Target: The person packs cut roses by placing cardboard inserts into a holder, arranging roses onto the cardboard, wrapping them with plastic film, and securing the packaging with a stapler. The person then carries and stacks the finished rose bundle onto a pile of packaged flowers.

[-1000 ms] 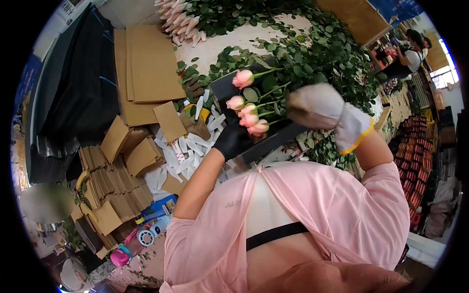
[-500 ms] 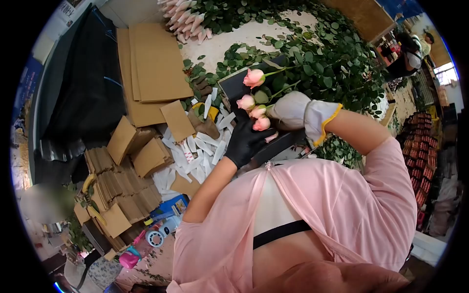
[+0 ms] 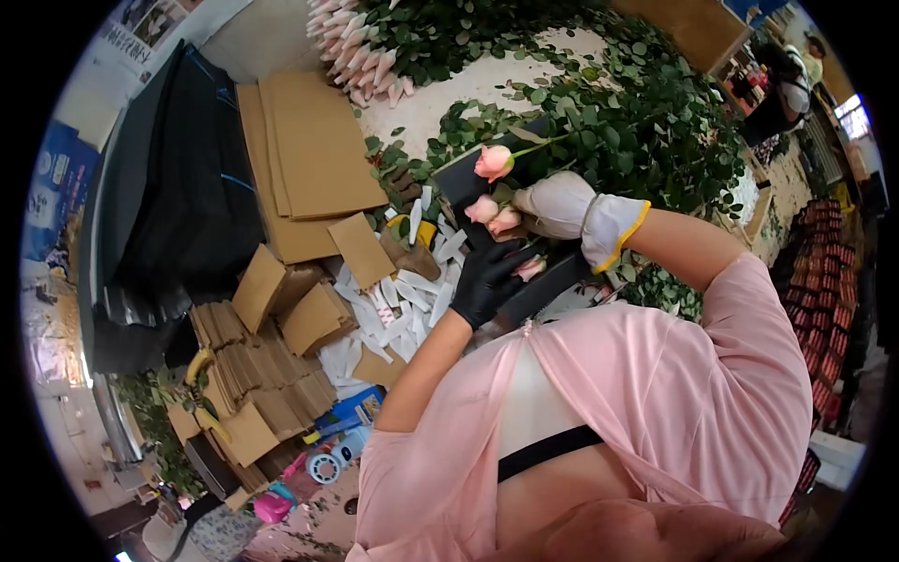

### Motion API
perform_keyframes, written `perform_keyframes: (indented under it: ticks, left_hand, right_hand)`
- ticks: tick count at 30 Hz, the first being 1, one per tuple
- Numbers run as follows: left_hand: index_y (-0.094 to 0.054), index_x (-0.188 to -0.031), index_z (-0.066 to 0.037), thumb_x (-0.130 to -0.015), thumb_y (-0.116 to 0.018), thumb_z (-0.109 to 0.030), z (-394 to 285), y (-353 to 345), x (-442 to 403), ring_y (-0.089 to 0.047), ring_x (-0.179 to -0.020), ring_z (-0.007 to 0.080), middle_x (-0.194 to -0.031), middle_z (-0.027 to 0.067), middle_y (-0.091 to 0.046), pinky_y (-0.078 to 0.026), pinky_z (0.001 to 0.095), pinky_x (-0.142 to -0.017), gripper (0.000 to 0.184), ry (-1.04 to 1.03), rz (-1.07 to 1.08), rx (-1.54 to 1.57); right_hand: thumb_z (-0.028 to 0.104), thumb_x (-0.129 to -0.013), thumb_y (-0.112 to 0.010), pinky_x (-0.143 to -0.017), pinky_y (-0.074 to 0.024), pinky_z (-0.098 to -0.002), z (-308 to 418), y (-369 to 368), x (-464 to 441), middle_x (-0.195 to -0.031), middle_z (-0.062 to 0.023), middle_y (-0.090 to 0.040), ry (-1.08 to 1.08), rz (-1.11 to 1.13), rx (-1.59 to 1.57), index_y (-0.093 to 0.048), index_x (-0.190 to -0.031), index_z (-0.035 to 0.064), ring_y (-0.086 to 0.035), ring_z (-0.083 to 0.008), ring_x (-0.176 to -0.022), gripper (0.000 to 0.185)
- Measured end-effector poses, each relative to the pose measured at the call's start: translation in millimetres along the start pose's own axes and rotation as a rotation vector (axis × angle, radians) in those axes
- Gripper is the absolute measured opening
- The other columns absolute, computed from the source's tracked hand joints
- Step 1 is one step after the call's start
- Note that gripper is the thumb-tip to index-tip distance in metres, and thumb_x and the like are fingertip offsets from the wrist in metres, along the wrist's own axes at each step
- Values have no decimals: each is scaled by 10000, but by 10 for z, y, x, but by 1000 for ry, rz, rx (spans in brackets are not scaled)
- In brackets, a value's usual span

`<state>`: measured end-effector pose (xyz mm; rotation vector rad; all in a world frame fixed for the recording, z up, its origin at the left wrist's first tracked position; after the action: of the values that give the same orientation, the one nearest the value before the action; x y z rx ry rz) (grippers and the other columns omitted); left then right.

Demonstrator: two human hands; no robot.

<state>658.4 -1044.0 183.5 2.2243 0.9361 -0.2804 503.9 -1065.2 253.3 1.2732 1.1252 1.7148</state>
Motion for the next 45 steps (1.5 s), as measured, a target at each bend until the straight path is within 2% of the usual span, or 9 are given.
perform_keyframes:
  ticks: [4, 6, 16, 24, 27, 34, 38, 40, 45]
  left_hand:
    - [-624, -1145, -196, -676, -696, -133, -179, 44, -52, -522, -1075, 288, -1207, 76, -553, -409, 429, -903, 478, 101, 132, -452]
    - [-627, -1130, -206, -669, -715, -178, -171, 84, -58, -477, -1116, 284, -1238, 77, -518, -365, 451, -937, 471, 81, 98, -494]
    - [-696, -892, -135, -580, -704, -71, 124, -6, -113, -585, -867, 303, -984, 99, -593, -482, 373, -709, 319, -42, -234, -146]
    - [-614, -1103, -127, -625, -663, -151, 4, 89, -168, -504, -1078, 354, -1167, 159, -519, -397, 465, -906, 481, 163, 13, -561]
    - [-650, -1010, -94, -634, -711, -176, 257, 44, -128, -480, -1120, 379, -1236, 203, -473, -394, 441, -954, 390, 80, -135, -74]
    - [-669, -1000, -104, -676, -686, -49, 329, -10, -154, -540, -994, 331, -1044, 144, -552, -439, 383, -874, 329, 144, -221, -127]
    - [-586, -1149, -59, -680, -664, -28, 318, 45, -216, -544, -997, 303, -1067, 148, -560, -429, 366, -889, 476, 221, -316, 82]
    - [-590, -1147, -61, -666, -670, -19, 341, 64, -210, -545, -998, 300, -1077, 148, -562, -428, 359, -894, 489, 251, -221, -1]
    - [-597, -1141, -67, -651, -697, -39, 380, 50, -170, -543, -1014, 300, -1102, 146, -552, -424, 368, -907, 501, 194, -300, -19]
  right_hand:
    - [265, -870, -525, -713, -501, -408, -34, -85, -7, -874, -156, -652, -37, 14, -657, -636, -942, 129, -635, -329, -801, 189]
    - [220, -853, -524, -697, -503, -398, 5, -70, 23, -841, -156, -643, 215, 40, -4, -619, -986, 132, -630, -341, -795, 186]
    - [284, -825, -536, -755, -484, -423, -59, 32, -299, -941, -138, -643, 58, -38, 3, -635, -978, 130, -617, -326, -885, 238]
    - [322, -859, -470, -820, -465, -409, -38, 167, -154, -982, -132, -654, 19, 71, 17, -653, -1012, 102, -604, -334, -941, 324]
    - [233, -873, -451, -809, -497, -406, 34, 230, 76, -989, -121, -657, 86, -35, 154, -623, -1064, 116, -622, -308, -944, 283]
    - [130, -730, -583, -807, -483, -417, -852, 771, 631, -1030, -155, -607, -211, -781, 153, -508, -1200, 135, -576, -328, -990, 476]
    - [222, -730, -672, -827, -469, -429, -1262, 494, 142, -1083, -166, -596, 182, -387, -18, -456, -1266, 165, -573, -379, -979, 581]
    - [223, -717, -692, -789, -473, -440, -1451, 451, 55, -971, -181, -628, 4, -128, -32, -480, -1233, 131, -597, -385, -907, 565]
    - [271, -711, -690, -707, -487, -457, -997, 846, 472, -817, -174, -632, 18, -206, 263, -531, -1062, 95, -625, -353, -812, 423]
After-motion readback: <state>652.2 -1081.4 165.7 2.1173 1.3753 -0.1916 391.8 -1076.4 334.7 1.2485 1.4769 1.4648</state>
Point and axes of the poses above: each hand's wrist, its own x-axis away from the middle knuckle, its own y-axis out of the back of the hand, z = x × y, the point moved 4 cm from there along -x, towards the middle knuckle
